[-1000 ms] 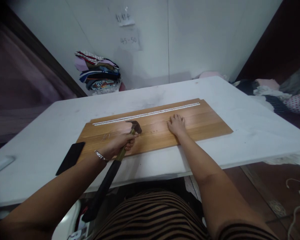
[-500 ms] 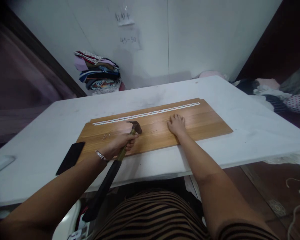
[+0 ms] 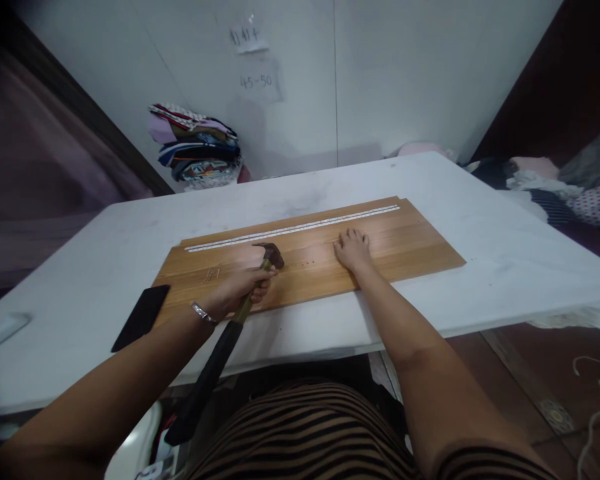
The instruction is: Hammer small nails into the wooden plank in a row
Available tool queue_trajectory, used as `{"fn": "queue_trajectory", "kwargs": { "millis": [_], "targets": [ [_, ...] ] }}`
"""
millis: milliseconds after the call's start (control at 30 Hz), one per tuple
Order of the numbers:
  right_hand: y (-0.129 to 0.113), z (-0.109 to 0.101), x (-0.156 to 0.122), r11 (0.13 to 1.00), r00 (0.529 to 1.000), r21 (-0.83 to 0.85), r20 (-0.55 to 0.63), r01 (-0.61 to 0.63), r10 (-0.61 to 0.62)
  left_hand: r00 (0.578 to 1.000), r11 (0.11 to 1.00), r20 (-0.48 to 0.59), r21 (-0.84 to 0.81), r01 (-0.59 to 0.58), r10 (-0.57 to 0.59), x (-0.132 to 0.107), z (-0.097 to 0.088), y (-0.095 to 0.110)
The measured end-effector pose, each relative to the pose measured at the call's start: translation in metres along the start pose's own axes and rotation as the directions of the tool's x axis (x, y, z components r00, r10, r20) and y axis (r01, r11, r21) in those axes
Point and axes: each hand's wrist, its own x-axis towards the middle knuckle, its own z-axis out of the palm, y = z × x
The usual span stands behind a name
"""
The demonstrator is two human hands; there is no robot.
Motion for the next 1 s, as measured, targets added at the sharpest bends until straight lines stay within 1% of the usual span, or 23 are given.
{"fn": "queue_trajectory", "kwargs": {
  "millis": [300,500,700,833,1000],
  "targets": [
    [-0.0021,-0.0023,-0.0016,1.000,1.000,0.005,0.005,-0.006,0.006,1.000,1.000,-0.001,0.000,-0.019,0.019,-0.0022,0.0019,0.0046],
    [-0.0019,-0.0020,-0.0008,1.000,1.000,0.001,0.011,-0.007,0.007,1.000,1.000,-0.029,0.024,0.010,-0.009,-0.0010,0.0032,0.0023],
    [-0.0009,0.0007,-0.0002,1.000,1.000,0.007,-0.004,0.000,0.000,1.000,1.000,-0.015,0.014,0.021,-0.021,-0.0003,0.0017,0.0030],
    [-0.0001,0.0025,0.0001,1.000,1.000,0.003,-0.009,-0.001,0.001,1.000,1.000,-0.003,0.016,-0.006,0.006,0.0001,-0.0001,0.0033],
    [-0.0005,0.0010,0.0000,1.000,1.000,-0.001,-0.001,0.002,-0.002,1.000,1.000,0.003,0.021,0.015,-0.015,0.0001,-0.0004,0.0019]
  ]
}}
